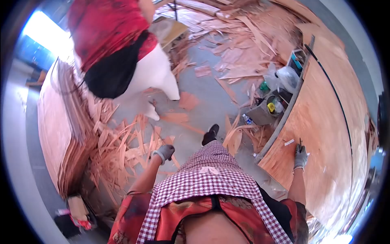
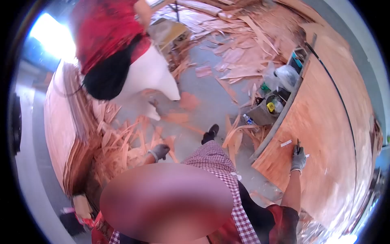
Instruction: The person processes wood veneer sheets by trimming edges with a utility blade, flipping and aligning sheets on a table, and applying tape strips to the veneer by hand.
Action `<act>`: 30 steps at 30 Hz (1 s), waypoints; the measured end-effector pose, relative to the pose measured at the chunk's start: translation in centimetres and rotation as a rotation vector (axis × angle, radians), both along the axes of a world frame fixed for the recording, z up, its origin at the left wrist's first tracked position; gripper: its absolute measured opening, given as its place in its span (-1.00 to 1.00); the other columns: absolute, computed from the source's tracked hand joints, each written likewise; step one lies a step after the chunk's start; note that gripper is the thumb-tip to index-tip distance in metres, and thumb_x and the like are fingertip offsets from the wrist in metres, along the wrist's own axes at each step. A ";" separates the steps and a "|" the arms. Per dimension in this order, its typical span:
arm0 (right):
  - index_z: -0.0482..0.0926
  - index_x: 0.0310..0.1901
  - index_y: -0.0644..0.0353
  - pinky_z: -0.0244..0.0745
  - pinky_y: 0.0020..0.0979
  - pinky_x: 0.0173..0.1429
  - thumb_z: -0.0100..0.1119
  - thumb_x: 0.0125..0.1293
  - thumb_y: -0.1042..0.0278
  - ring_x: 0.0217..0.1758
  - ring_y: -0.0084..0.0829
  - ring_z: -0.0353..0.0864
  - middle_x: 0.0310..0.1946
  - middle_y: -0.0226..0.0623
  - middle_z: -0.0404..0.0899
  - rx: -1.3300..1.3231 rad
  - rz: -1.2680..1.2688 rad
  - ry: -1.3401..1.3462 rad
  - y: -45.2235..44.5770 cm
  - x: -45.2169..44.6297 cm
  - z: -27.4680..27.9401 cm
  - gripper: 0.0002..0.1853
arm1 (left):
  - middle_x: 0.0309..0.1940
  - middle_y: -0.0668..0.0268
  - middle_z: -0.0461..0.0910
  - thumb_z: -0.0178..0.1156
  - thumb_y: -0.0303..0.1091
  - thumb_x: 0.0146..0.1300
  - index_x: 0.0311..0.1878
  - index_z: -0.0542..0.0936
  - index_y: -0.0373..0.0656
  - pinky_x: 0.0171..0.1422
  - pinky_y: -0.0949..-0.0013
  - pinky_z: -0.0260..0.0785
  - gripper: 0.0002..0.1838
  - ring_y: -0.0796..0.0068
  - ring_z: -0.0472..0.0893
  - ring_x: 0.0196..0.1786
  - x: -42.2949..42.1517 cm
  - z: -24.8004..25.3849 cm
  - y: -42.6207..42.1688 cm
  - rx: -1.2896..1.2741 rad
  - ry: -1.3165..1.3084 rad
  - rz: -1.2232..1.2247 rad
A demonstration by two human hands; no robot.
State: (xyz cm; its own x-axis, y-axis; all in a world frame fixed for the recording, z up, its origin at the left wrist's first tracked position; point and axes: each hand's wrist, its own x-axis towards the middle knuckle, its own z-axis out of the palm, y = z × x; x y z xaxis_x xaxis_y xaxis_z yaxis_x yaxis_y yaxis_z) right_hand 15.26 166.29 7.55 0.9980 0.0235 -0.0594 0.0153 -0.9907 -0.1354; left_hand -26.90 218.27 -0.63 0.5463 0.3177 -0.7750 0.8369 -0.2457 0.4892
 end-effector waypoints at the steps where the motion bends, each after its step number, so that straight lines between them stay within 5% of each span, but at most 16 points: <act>1: 0.44 -0.26 0.20 0.35 0.00 -0.17 -0.13 0.31 -0.13 -0.20 0.14 0.49 -0.31 0.12 0.52 -0.024 -0.009 0.001 0.1 -0.2 -0.2 -0.54 | -0.39 0.13 0.62 0.03 -0.25 0.24 -0.07 0.53 -0.35 -0.42 0.35 0.45 -0.65 0.41 0.59 -0.61 3.1 0.2 0.9 0.011 -0.031 -0.058; 6: 0.41 -0.28 0.18 0.33 -0.03 -0.29 -0.05 0.30 -0.04 -0.31 0.09 0.51 -0.40 0.07 0.51 0.036 -0.070 -0.056 1.7 -0.8 -0.3 -0.62 | -0.31 0.10 0.61 0.09 -0.40 0.12 -0.11 0.59 -0.19 -0.21 0.29 0.48 -0.74 0.31 0.65 -0.31 16.0 -2.5 4.4 0.114 -0.237 -0.389; 9: 0.42 -0.34 0.20 0.31 -0.08 -0.34 -0.02 0.30 -0.01 -0.37 0.06 0.48 -0.49 0.04 0.48 0.068 -0.138 -0.035 1.3 -0.9 -0.1 -0.63 | -0.17 0.04 0.60 0.02 -0.49 0.01 -0.13 0.60 -0.15 0.12 0.20 0.34 -0.68 0.09 0.53 0.01 21.5 -1.7 7.1 0.164 -0.288 -0.715; 12: 0.42 -0.46 0.22 0.29 -0.11 -0.35 0.10 0.23 0.03 -0.45 0.06 0.42 -0.54 0.07 0.44 0.189 -0.293 0.039 2.1 0.0 1.1 -0.63 | -0.06 0.10 0.57 0.06 -0.49 -0.04 -0.16 0.63 -0.12 0.14 0.22 0.33 -0.67 0.15 0.55 0.00 25.0 -5.2 11.3 0.137 -0.088 -0.769; 15: 0.45 -0.47 0.18 0.21 -0.38 -0.53 0.17 0.22 0.11 -0.58 -0.55 0.34 -0.65 -0.43 0.38 0.566 -0.503 -0.066 2.8 2.6 -0.2 -0.70 | -0.09 0.17 0.60 0.04 -0.42 0.03 -0.16 0.65 -0.07 0.15 0.22 0.33 -0.71 0.23 0.56 0.00 27.1 -6.4 15.2 0.209 -0.046 -0.892; 16: 0.46 -0.40 0.12 0.15 -0.54 -0.61 0.18 0.23 0.17 -0.61 -0.66 0.30 -0.62 -0.51 0.38 0.852 -0.608 -0.026 6.3 3.7 2.3 -0.78 | -0.11 0.19 0.61 0.04 -0.39 0.06 -0.17 0.65 -0.06 0.15 0.23 0.33 -0.72 0.24 0.57 -0.01 27.6 -7.0 16.2 0.242 -0.048 -0.942; 17: 0.45 -0.35 0.10 0.10 -0.65 -0.65 0.17 0.24 0.19 -0.63 -0.74 0.26 -0.60 -0.56 0.38 0.823 -0.609 -0.029 7.9 5.0 2.6 -0.81 | -0.10 0.20 0.61 0.04 -0.38 0.08 -0.17 0.66 -0.05 0.14 0.24 0.34 -0.72 0.25 0.57 0.00 28.7 -6.9 17.2 0.215 0.033 -0.985; 21: 0.46 -0.41 0.12 0.18 -0.58 -0.62 0.17 0.24 0.10 -0.68 -0.71 0.28 -0.64 -0.54 0.39 0.863 -0.568 0.034 13.3 9.4 3.4 -0.74 | -0.10 0.21 0.61 0.05 -0.31 0.12 -0.15 0.66 -0.04 0.10 0.25 0.37 -0.73 0.24 0.57 -0.01 31.6 -12.2 22.4 0.229 0.090 -1.220; 23: 0.46 -0.43 0.16 0.21 -0.54 -0.61 0.15 0.25 0.09 -0.69 -0.70 0.29 -0.65 -0.49 0.40 0.738 -0.563 0.038 14.6 10.4 2.7 -0.70 | -0.12 0.19 0.61 0.06 -0.31 0.12 -0.14 0.65 -0.05 0.08 0.26 0.39 -0.73 0.24 0.58 -0.02 35.9 -8.1 23.1 0.158 0.120 -0.929; 24: 0.47 -0.42 0.21 0.33 -0.34 -0.50 0.10 0.25 0.02 -0.62 -0.44 0.47 -0.60 -0.28 0.51 0.609 -0.562 0.080 14.7 11.0 1.8 -0.64 | -0.13 0.19 0.62 0.06 -0.31 0.12 -0.14 0.65 -0.05 0.07 0.26 0.39 -0.73 0.24 0.58 -0.03 38.4 -6.3 23.4 0.124 0.138 -0.784; 28: 0.46 -0.42 0.19 0.33 -0.12 -0.30 0.05 0.21 -0.07 -0.37 0.07 0.48 -0.49 0.00 0.51 0.181 -0.681 -0.014 17.5 12.3 1.5 -0.59 | -0.19 0.16 0.63 0.05 -0.37 0.10 -0.18 0.65 -0.06 -0.01 0.30 0.42 -0.74 0.29 0.62 -0.15 47.7 -6.5 27.3 0.066 -0.021 -0.643; 30: 0.46 -0.43 0.17 0.34 -0.12 -0.30 0.06 0.19 -0.10 -0.36 0.05 0.50 -0.48 -0.02 0.53 0.087 -0.734 0.006 18.5 12.1 1.7 -0.58 | -0.27 0.17 0.64 0.05 -0.37 0.10 -0.18 0.65 -0.10 -0.16 0.29 0.45 -0.75 0.29 0.63 -0.28 52.4 -7.7 29.8 0.133 -0.066 -0.751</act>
